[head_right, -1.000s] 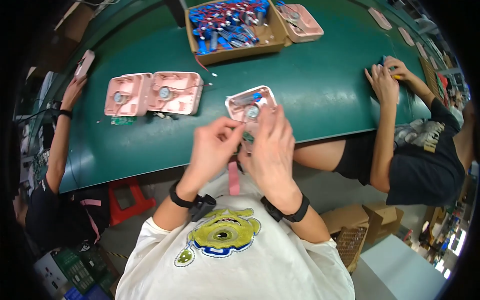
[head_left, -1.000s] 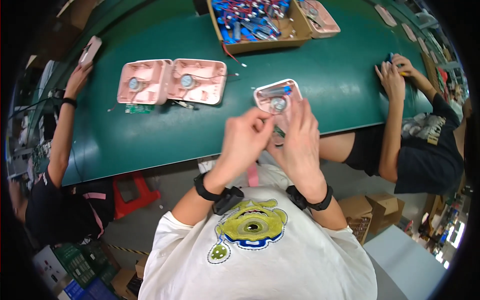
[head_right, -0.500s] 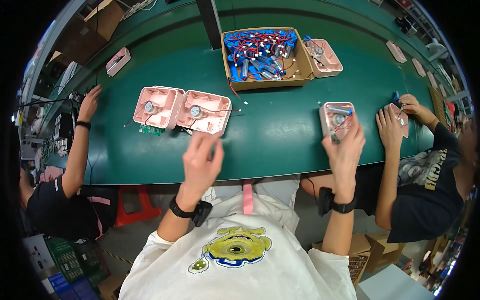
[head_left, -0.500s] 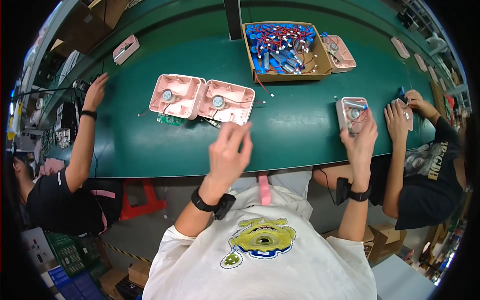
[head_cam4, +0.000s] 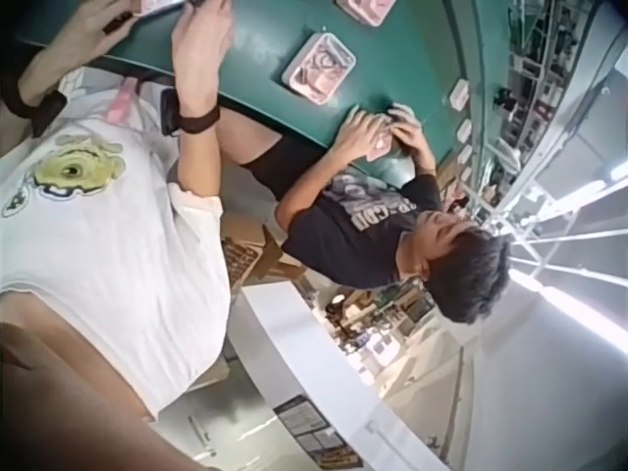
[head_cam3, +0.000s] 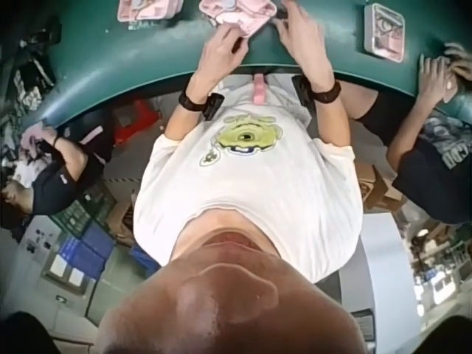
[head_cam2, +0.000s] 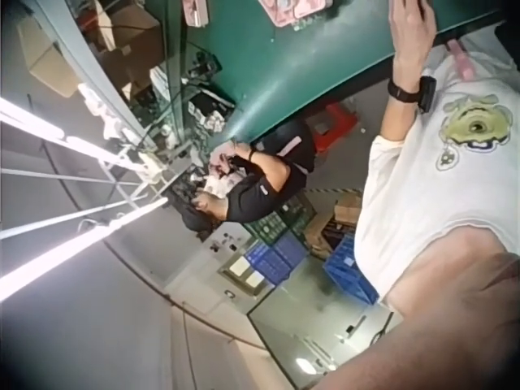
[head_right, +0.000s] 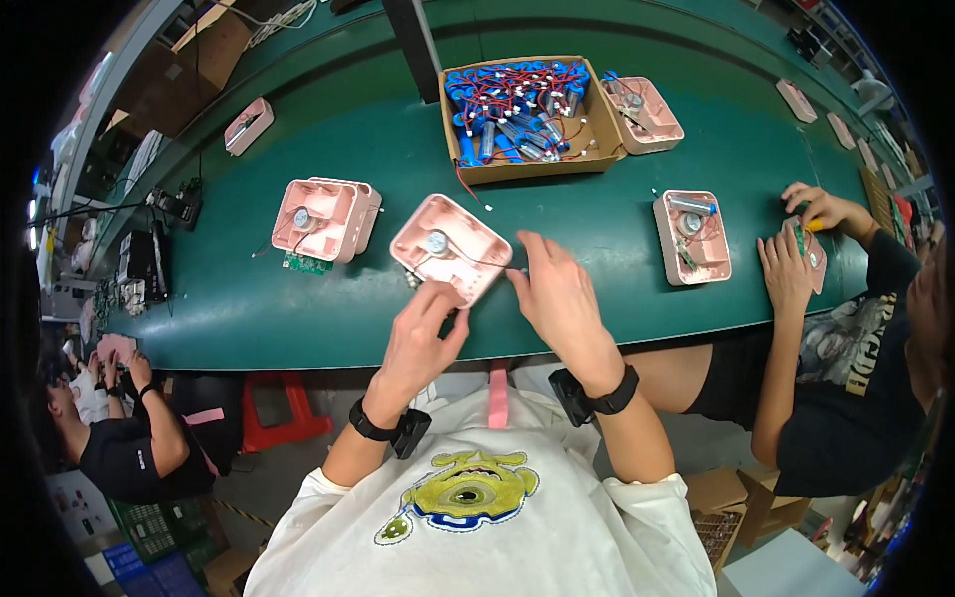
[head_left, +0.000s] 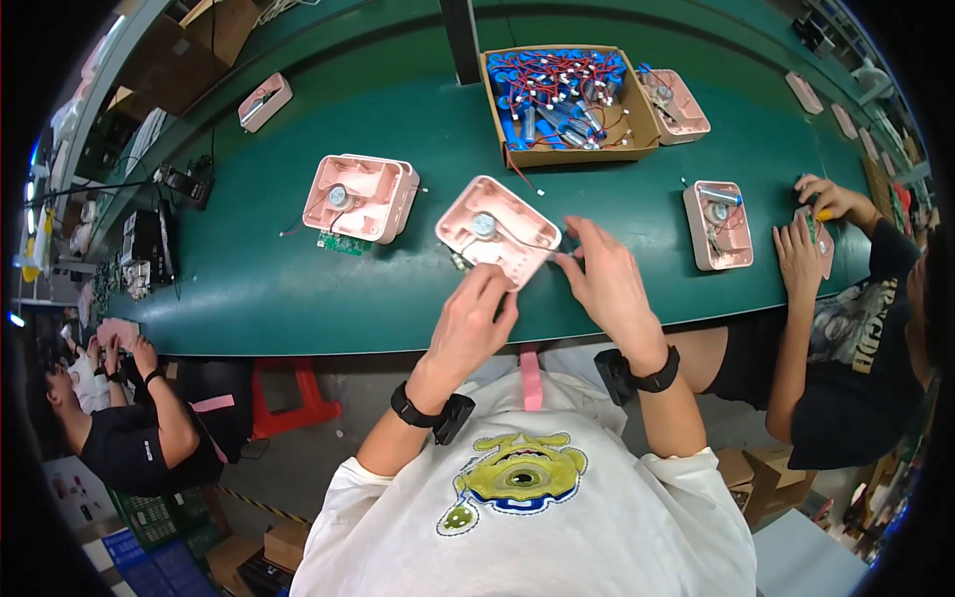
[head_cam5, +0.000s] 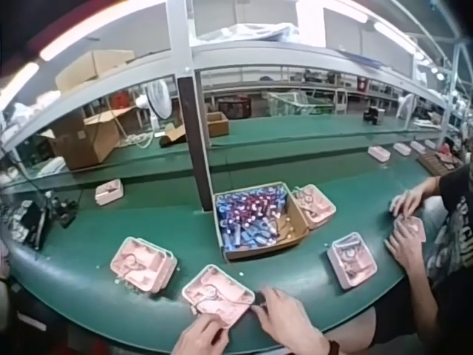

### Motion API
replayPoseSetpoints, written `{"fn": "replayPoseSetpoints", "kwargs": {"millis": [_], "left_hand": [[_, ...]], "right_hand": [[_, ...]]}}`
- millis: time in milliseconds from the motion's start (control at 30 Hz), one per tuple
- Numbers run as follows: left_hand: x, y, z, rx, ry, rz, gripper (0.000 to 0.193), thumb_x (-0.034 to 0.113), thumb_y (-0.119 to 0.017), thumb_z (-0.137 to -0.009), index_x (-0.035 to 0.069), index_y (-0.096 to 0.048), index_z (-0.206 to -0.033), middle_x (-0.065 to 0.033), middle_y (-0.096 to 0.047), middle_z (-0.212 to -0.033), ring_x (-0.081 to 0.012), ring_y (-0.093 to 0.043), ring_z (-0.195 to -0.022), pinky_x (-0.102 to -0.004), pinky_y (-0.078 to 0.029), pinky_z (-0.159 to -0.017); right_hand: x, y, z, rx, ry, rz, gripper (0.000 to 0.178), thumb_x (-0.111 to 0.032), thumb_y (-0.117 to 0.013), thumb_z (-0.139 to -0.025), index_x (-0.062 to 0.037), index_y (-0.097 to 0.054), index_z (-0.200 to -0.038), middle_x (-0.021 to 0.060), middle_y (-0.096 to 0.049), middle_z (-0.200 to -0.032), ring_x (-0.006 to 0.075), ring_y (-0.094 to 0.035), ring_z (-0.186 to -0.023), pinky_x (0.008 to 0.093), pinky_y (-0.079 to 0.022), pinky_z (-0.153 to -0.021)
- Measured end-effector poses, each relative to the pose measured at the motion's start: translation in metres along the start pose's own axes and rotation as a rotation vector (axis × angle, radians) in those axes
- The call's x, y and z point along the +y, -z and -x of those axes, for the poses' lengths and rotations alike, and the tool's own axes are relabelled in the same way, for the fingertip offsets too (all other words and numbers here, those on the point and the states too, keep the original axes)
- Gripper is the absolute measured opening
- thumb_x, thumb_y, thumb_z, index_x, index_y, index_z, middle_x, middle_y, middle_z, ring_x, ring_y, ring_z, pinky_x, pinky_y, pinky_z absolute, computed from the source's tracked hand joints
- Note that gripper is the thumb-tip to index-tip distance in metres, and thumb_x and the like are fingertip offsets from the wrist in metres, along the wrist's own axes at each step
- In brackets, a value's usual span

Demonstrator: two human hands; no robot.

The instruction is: The person picks up a battery from a box, places it into a pink plastic housing, and connects the battery wire to a circuit board. This process is repeated for several housings before they are set aside on the assembly line.

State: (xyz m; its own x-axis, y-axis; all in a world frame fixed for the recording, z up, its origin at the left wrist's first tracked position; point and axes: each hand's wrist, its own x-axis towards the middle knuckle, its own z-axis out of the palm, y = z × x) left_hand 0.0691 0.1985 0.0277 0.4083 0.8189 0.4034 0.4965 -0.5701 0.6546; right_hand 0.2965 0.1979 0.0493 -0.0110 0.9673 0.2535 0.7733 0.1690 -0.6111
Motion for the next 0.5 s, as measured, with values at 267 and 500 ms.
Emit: {"fn": "replayPoseSetpoints", "kwargs": {"millis": [267,500], "left_hand": [[-0.01,0.034,0.008,0.252,-0.016,-0.011,0.031,-0.005,-0.075,-0.082,0.001,-0.069,-0.112,-0.0148,-0.066,-0.119,-0.0353,-0.069,-0.096,-0.0423,-0.059,-0.083],[-0.033,0.024,-0.017,0.077,-0.094,-0.04,0.036,-0.005,-0.078,-0.08,0.001,-0.07,-0.115,-0.0132,-0.067,-0.12,-0.0351,-0.067,-0.106,-0.0421,-0.057,-0.089]], "right_hand": [[-0.016,0.023,0.019,-0.067,-0.169,-0.203,0.012,-0.001,-0.07,-0.097,0.0038,-0.069,-0.108,0.0141,-0.078,-0.084,0.0222,-0.076,-0.071,0.0326,-0.058,-0.061],[-0.027,0.044,0.008,0.105,-0.044,-0.329,0.009,0.001,-0.07,-0.097,0.0051,-0.07,-0.105,0.0139,-0.079,-0.094,0.0153,-0.076,-0.074,0.0257,-0.057,-0.058]]}}
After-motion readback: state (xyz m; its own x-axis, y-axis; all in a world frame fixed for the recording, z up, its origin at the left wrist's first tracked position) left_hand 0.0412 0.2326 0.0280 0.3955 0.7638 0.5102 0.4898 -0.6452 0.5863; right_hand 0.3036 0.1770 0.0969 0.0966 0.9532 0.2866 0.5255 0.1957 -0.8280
